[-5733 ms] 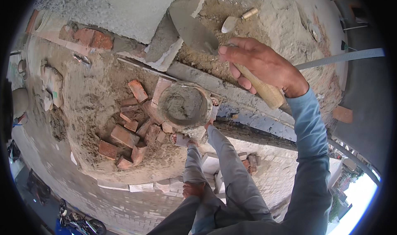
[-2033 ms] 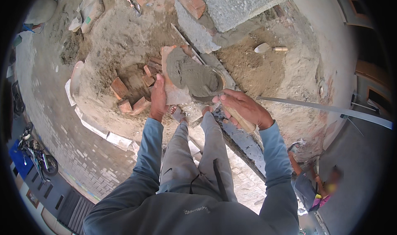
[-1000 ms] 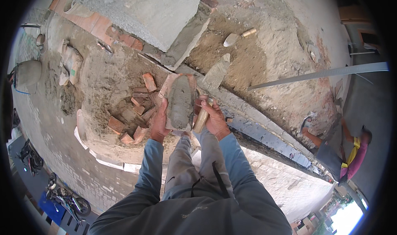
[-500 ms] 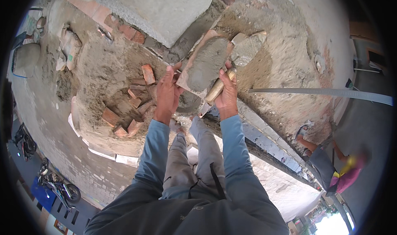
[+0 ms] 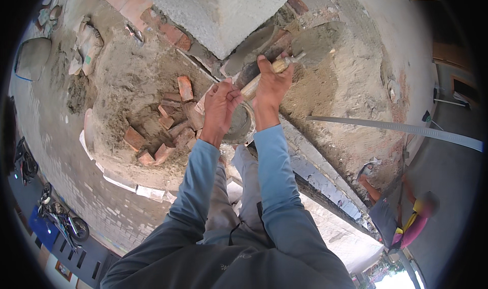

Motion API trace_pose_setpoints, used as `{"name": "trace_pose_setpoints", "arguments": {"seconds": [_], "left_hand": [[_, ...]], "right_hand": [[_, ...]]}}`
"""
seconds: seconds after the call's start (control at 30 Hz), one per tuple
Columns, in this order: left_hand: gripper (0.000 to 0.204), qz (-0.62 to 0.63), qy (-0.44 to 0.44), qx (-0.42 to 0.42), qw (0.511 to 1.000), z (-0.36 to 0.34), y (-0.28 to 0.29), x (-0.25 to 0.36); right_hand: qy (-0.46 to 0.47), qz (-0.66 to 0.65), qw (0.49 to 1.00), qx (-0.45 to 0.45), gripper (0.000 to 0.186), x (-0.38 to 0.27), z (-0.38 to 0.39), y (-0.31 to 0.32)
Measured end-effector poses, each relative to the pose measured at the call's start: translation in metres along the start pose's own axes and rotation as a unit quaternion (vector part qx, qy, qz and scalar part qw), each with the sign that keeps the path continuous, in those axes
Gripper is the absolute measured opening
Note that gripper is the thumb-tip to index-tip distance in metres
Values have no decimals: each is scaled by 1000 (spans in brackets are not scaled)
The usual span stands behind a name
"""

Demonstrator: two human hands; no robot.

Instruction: The person scoops mortar from a bucket with a trowel, applies it to bricks, and places them onto a partially built wall. The person repeatedly picks up bricks, applies mortar, and sets them in place while another person works nearby.

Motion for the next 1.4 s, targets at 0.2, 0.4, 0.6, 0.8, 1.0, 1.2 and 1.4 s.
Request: {"name": "trace_pose_setpoints", "arguments": {"seconds": [0.2,0.4,0.6,0.8,1.0,1.2,1.4], "left_hand": [[30,5,39,16,999,-6,4,24],[29,-331,-205,0,921,-21,66,71],[39,-608,-436,-138,649,3,-23,92],[40,-665,-403,-134,614,3,-22,83],[31,-683,-379,-114,614,1,-27,80],[31,-700,-349,-108,614,-4,-26,79],[40,-692,-354,-113,619,-5,-23,82]], "right_hand": [[-1,67,997,-40,47,-4,0,-19],[-1,87,995,-49,49,-8,-5,-22],[36,191,980,-31,69,1,-14,-18],[84,265,961,6,56,1,-1,-19],[47,164,983,-67,42,-15,-21,12],[105,-282,953,40,26,-64,-26,148],[51,-232,969,65,18,-72,-26,185]]}}
Point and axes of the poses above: each hand's wrist, its own z-axis away from the middle knuckle, its own y-axis out of the back of the hand, x = y × z, the point moved 4 cm from there along -z, towards the middle knuckle, and after that the axes turned 5 degrees about -y, right-handed, at the moved point
